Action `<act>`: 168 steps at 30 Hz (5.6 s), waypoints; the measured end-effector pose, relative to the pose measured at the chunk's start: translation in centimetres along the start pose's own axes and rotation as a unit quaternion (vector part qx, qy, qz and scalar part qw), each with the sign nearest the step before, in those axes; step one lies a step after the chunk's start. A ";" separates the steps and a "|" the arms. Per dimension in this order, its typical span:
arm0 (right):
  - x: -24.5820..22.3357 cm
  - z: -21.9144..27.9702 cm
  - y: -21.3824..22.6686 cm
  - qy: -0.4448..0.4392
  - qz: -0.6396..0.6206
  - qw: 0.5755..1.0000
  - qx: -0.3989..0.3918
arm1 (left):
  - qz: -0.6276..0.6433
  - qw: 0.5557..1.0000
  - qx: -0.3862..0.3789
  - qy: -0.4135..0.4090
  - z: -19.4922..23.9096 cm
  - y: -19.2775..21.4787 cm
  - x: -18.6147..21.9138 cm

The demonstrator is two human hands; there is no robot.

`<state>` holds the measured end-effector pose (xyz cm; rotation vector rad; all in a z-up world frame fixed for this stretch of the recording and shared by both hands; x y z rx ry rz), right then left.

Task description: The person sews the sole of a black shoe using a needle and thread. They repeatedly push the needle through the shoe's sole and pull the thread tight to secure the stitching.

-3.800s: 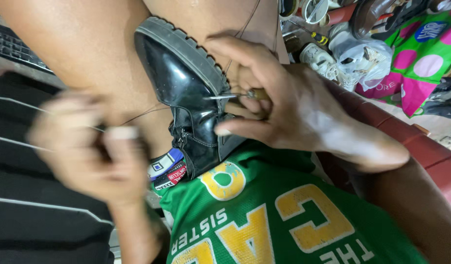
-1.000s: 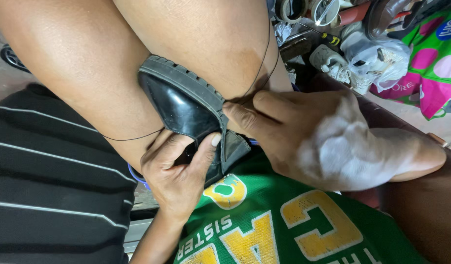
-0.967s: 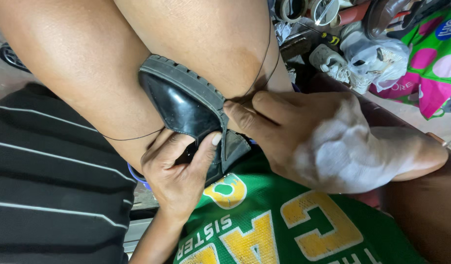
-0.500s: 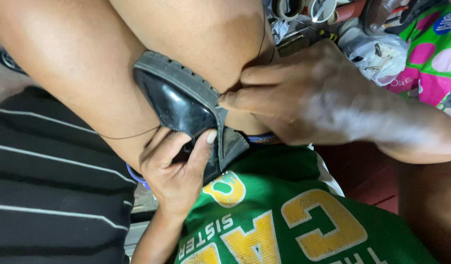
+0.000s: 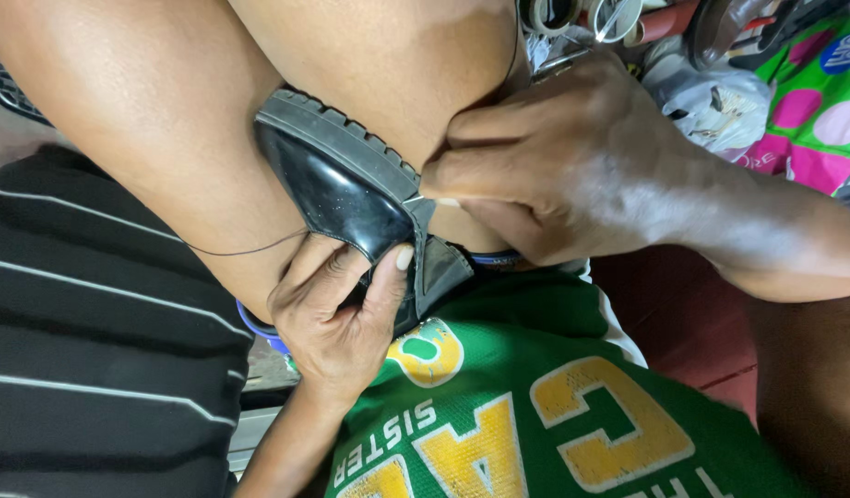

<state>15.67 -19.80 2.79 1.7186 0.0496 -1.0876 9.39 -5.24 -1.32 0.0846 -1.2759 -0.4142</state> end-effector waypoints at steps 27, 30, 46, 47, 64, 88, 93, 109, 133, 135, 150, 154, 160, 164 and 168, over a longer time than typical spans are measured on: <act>0.7 2.1 -0.5 -0.054 -0.118 0.991 0.027 | -0.269 0.953 0.053 -0.129 2.2 4.1 0.7; 1.0 3.0 -0.7 -0.064 -0.118 0.990 0.029 | -0.124 0.989 0.047 -0.070 2.5 5.1 -1.1; -0.7 0.3 0.8 -0.007 -0.069 0.998 0.010 | 0.196 0.949 -0.007 0.246 1.0 0.4 -4.1; -0.7 0.2 0.9 -0.011 -0.062 0.998 0.000 | 0.195 0.944 -0.005 0.266 1.0 0.3 -4.3; -3.2 -1.0 1.4 -0.005 0.004 1.000 -0.006 | 0.108 0.958 -0.035 0.265 0.4 0.9 -4.7; 3.8 6.4 -0.1 -0.138 0.380 0.913 -0.062 | 0.189 0.950 0.016 0.249 0.7 1.8 -3.4; 2.6 7.1 1.3 -0.101 0.323 0.941 0.000 | -0.089 0.986 0.115 0.075 0.7 5.4 3.2; -1.7 2.7 0.6 0.057 0.051 0.990 0.118 | 0.001 0.999 -0.006 -0.034 -3.2 1.3 5.9; -0.1 1.8 2.1 -0.114 0.072 0.990 0.029 | -0.053 0.992 -0.088 -0.077 -2.4 -0.9 5.9; 1.6 4.2 2.0 -0.176 0.069 0.982 0.004 | -0.053 0.992 -0.094 -0.071 -2.3 -0.9 5.6; -1.0 5.8 -2.4 -0.111 -0.145 0.974 0.136 | -0.053 0.985 -0.065 -0.151 -1.6 0.6 6.4; 0.4 6.6 -1.1 -0.150 -0.376 0.889 0.214 | -0.170 0.976 0.049 -0.125 0.2 4.1 5.0; -0.6 3.9 -3.2 -0.187 -0.215 0.950 0.128 | -0.027 0.996 0.077 -0.025 2.0 6.9 -1.9; -0.9 2.8 -3.0 -0.161 -0.106 0.967 0.165 | 0.107 0.966 0.223 0.072 3.6 12.3 -7.9; -0.8 2.4 -2.6 -0.174 -0.105 0.967 0.153 | 0.052 0.957 0.278 0.063 3.1 15.0 -8.6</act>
Point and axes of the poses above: each hand's wrist, its own z-axis away from the middle knuckle, its own y-axis out of the back of the hand, x = y × z, the point moved 10 cm from there along -z, towards the middle knuckle, and after that the axes turned 6 degrees about y, right-handed, at the moved point
